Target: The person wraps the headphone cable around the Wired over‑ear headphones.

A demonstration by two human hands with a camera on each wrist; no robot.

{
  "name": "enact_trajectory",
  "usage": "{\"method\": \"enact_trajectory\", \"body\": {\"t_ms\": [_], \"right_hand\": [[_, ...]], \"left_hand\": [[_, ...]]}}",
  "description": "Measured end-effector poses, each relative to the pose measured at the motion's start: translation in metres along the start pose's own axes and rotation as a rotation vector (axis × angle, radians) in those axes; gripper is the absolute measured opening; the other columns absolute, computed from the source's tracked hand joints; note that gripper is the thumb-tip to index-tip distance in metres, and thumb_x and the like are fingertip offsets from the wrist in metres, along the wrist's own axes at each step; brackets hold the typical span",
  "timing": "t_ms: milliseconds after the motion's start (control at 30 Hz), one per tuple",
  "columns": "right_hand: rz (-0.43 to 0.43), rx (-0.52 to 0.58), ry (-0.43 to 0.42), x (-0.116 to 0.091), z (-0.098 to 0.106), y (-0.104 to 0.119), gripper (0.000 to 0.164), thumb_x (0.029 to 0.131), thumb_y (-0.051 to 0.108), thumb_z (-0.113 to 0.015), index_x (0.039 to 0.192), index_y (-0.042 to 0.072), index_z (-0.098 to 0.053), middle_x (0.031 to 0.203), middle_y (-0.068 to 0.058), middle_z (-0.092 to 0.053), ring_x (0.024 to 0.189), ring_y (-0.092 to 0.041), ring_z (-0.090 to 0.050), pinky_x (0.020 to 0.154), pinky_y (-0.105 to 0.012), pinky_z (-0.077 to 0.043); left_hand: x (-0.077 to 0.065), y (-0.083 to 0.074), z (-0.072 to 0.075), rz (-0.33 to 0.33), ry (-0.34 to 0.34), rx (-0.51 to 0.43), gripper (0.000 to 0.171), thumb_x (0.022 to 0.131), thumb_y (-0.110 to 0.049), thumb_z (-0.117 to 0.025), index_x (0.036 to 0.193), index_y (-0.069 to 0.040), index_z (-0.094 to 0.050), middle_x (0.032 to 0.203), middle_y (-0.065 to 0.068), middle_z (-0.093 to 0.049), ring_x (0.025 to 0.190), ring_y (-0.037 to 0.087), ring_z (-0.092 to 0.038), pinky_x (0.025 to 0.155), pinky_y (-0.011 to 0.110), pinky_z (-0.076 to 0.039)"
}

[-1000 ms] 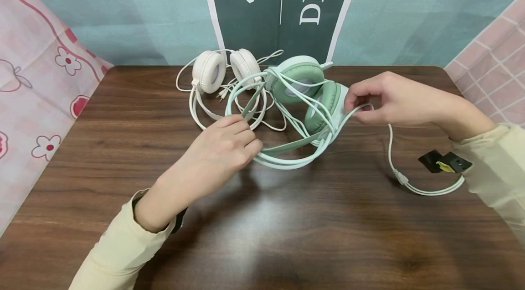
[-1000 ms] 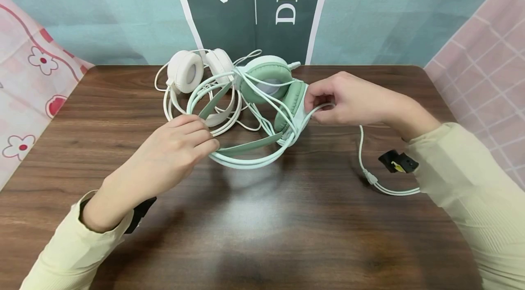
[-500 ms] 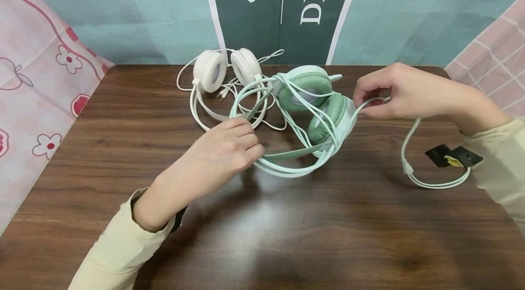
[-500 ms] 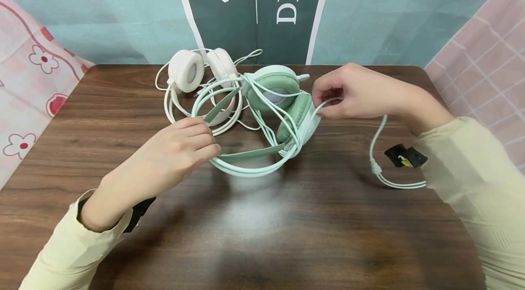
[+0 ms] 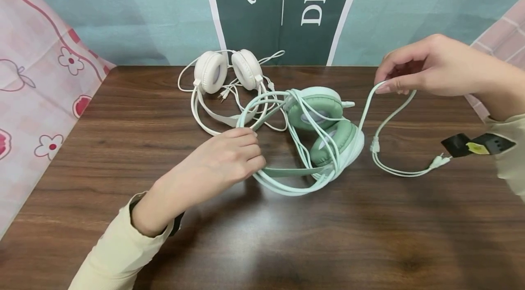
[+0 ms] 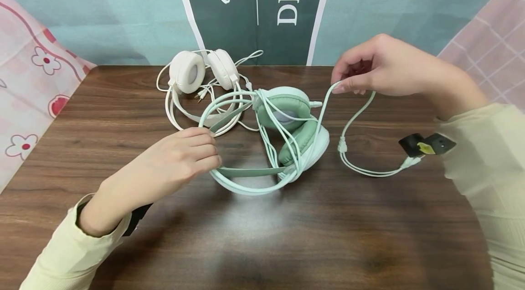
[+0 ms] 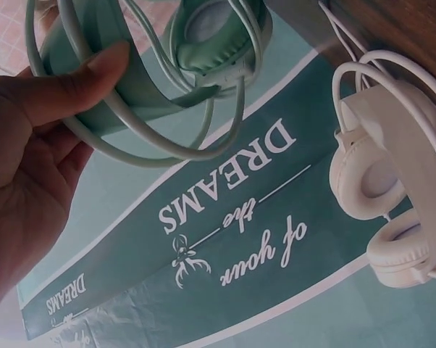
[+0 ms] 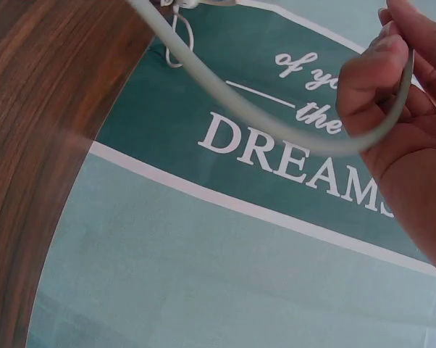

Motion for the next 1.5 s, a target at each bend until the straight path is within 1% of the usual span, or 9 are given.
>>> {"method": "enact_trajectory", "body": {"t_ms": [133,267,333,500,567,833,933,1133,1500], "right_hand": [[-0.035,-0.028,-0.005,0.001,0.0,0.001,0.027,0.07,-0.01,-0.071,0.078,0.015,-0.065,0.061,0.005,-0.053,0.051,-0.005,-0.046,0.045,-0.018,-0.039],[-0.111,-0.098,-0.046,0.002,0.002,-0.002,0.025,0.067,-0.001,-0.077,0.067,0.021,-0.063,0.057,0.009,-0.051,0.049,-0.004,-0.041,0.045,-0.018,-0.033],[-0.115,-0.117,-0.05,0.002,0.002,-0.003,0.025,0.066,0.002,-0.078,0.065,0.021,-0.062,0.057,0.01,-0.052,0.05,-0.004,-0.041,0.046,-0.019,-0.032],[0.05,-0.052,0.014,0.0,-0.001,-0.006,0.022,0.076,-0.005,-0.068,0.079,0.016,-0.064,0.073,0.008,-0.055,0.057,-0.004,-0.042,0.049,-0.018,-0.033],[0.087,-0.033,0.032,-0.002,-0.001,-0.008,0.025,0.079,-0.009,-0.063,0.085,0.015,-0.064,0.079,0.007,-0.056,0.057,-0.004,-0.041,0.048,-0.019,-0.032],[0.063,-0.027,0.049,-0.006,0.005,-0.017,0.032,0.078,-0.017,-0.058,0.091,0.011,-0.066,0.089,0.004,-0.059,0.062,-0.004,-0.044,0.051,-0.018,-0.035],[-0.003,-0.05,0.003,-0.006,0.009,-0.021,0.031,0.076,-0.017,-0.061,0.09,0.009,-0.068,0.089,0.004,-0.06,0.064,-0.005,-0.046,0.053,-0.017,-0.037],[-0.245,-0.058,-0.078,-0.007,0.012,-0.038,0.015,0.077,-0.002,-0.069,0.086,0.009,-0.071,0.082,0.006,-0.063,0.064,-0.006,-0.049,0.056,-0.014,-0.038],[-0.334,-0.07,-0.072,0.0,0.006,-0.046,0.01,0.077,0.008,-0.072,0.086,0.012,-0.073,0.082,0.011,-0.066,0.069,-0.004,-0.051,0.059,-0.014,-0.037]], "left_hand": [[0.001,-0.002,-0.001,-0.024,-0.007,-0.025,0.02,0.084,0.005,-0.044,0.071,-0.009,-0.05,0.067,-0.002,-0.045,0.07,0.022,-0.044,0.08,0.032,-0.039],[0.0,-0.004,-0.003,-0.048,-0.005,-0.031,0.019,0.084,0.004,-0.044,0.072,-0.008,-0.051,0.069,-0.002,-0.048,0.071,0.021,-0.044,0.078,0.031,-0.039],[0.0,-0.005,-0.004,-0.054,0.002,-0.041,0.015,0.084,0.002,-0.046,0.074,-0.008,-0.052,0.071,-0.002,-0.049,0.073,0.02,-0.045,0.08,0.031,-0.039],[-0.002,-0.008,-0.003,-0.062,0.003,-0.113,0.011,0.084,-0.001,-0.049,0.078,-0.009,-0.053,0.073,-0.003,-0.05,0.076,0.019,-0.046,0.081,0.03,-0.038],[-0.001,-0.009,-0.003,-0.067,-0.005,-0.148,0.011,0.084,0.0,-0.049,0.078,-0.009,-0.053,0.073,-0.003,-0.049,0.076,0.019,-0.045,0.08,0.03,-0.038],[-0.001,-0.011,-0.002,-0.096,-0.016,-0.189,0.013,0.086,-0.002,-0.047,0.078,-0.009,-0.053,0.074,-0.003,-0.049,0.079,0.016,-0.049,0.085,0.028,-0.038],[-0.001,-0.013,-0.001,-0.113,-0.015,-0.203,0.015,0.085,0.0,-0.046,0.076,-0.01,-0.052,0.074,-0.003,-0.049,0.08,0.015,-0.05,0.087,0.027,-0.037],[0.001,-0.018,-0.001,-0.134,-0.006,-0.246,0.017,0.085,0.001,-0.047,0.074,-0.011,-0.05,0.074,-0.004,-0.048,0.079,0.013,-0.049,0.088,0.025,-0.037],[0.003,-0.02,0.0,-0.146,-0.006,-0.279,0.018,0.085,0.001,-0.048,0.072,-0.012,-0.05,0.072,-0.004,-0.046,0.077,0.013,-0.047,0.09,0.024,-0.036]]}}
Point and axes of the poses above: each hand's wrist, its own x-axis towards the middle knuckle, its own z-axis out of the back of the hand, y = z × x, the point moved 6 cm from there along x, towards the middle knuckle
